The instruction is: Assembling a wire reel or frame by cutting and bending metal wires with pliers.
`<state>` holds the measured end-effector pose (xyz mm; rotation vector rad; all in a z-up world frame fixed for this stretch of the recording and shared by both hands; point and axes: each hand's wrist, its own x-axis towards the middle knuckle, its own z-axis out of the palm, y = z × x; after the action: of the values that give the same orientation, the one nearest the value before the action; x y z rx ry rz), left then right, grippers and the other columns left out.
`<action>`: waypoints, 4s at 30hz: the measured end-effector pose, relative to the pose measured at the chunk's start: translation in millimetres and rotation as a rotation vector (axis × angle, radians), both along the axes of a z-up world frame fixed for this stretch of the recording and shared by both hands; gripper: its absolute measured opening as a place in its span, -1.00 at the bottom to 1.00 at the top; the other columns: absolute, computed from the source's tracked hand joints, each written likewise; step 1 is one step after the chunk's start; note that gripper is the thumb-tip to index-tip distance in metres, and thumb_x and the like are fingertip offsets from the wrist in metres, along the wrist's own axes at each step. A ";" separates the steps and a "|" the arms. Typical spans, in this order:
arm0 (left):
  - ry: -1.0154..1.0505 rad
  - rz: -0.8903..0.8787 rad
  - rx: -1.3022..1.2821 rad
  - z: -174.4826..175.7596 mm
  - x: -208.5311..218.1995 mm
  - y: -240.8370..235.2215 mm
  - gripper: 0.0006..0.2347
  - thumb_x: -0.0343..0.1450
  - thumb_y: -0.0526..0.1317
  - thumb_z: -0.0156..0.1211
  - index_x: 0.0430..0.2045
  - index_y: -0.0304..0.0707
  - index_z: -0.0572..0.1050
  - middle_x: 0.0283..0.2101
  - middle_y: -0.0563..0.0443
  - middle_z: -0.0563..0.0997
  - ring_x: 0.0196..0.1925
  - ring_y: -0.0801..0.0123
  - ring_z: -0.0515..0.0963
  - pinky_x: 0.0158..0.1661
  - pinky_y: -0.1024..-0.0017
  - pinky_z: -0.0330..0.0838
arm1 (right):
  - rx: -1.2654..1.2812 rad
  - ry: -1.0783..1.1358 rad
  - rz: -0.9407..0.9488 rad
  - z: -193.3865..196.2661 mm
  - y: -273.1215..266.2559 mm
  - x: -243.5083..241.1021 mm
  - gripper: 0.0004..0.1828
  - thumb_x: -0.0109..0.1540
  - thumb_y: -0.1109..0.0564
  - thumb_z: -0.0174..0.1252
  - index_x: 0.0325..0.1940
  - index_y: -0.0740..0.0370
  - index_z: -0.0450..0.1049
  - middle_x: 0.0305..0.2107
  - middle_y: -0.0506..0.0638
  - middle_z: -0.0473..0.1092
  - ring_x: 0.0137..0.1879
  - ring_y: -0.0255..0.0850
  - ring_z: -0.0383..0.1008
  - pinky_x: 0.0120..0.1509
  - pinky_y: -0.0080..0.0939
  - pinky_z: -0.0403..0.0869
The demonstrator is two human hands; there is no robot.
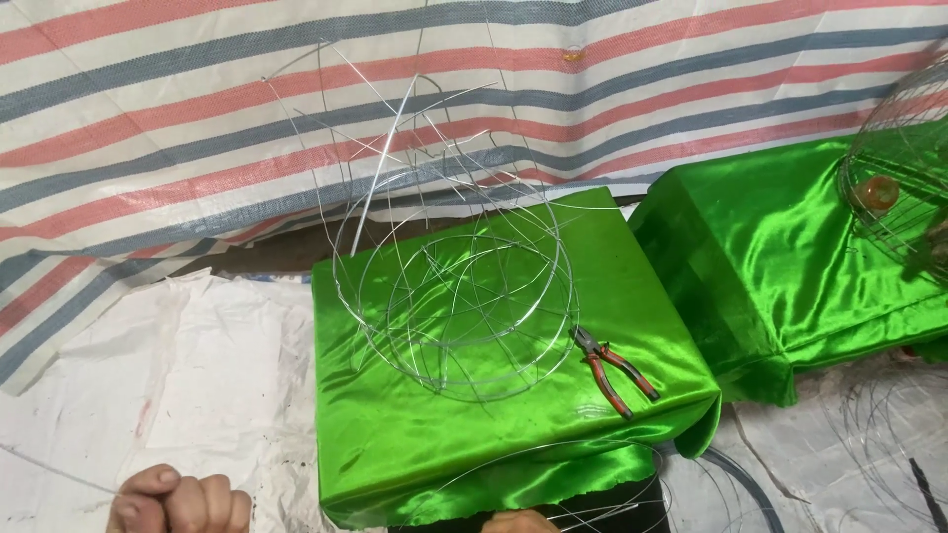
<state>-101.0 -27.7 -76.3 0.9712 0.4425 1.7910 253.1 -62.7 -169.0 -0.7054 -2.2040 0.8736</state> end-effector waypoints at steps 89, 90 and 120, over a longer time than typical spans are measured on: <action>-0.035 -0.233 -0.161 30.1 205.9 93.2 -0.69 0.56 -0.42 -0.10 0.17 -0.32 0.49 0.06 -0.25 0.60 0.10 0.06 0.54 0.11 0.19 0.46 | 0.289 0.012 -0.717 42.3 179.4 54.0 -0.60 0.37 0.02 0.08 0.25 0.22 0.44 0.08 0.10 0.47 0.18 0.02 0.33 0.23 0.04 0.37; 0.076 -0.129 -0.253 25.0 212.6 106.7 -0.66 0.52 -0.37 -0.10 0.19 -0.28 0.47 0.14 -0.21 0.57 0.18 0.14 0.49 0.18 0.20 0.37 | 0.285 0.009 -0.706 34.3 197.6 50.4 -0.61 0.36 0.05 0.12 0.26 0.18 0.47 0.00 0.09 0.50 0.15 0.00 0.37 0.24 0.03 0.39; 0.042 -0.019 -0.084 47.0 178.7 79.0 -0.75 0.60 -0.30 -0.11 0.07 -0.41 0.50 -0.17 -0.24 0.67 -0.11 0.10 0.67 -0.03 0.24 0.62 | -0.046 0.088 -0.268 52.6 107.2 72.7 -0.55 0.41 0.02 -0.11 0.33 0.29 0.32 0.04 0.14 0.52 0.09 -0.06 0.56 0.21 -0.03 0.59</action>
<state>77.7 51.4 -29.3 0.9524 0.5291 1.7237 325.8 44.5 -116.4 -0.9414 -1.9610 0.8032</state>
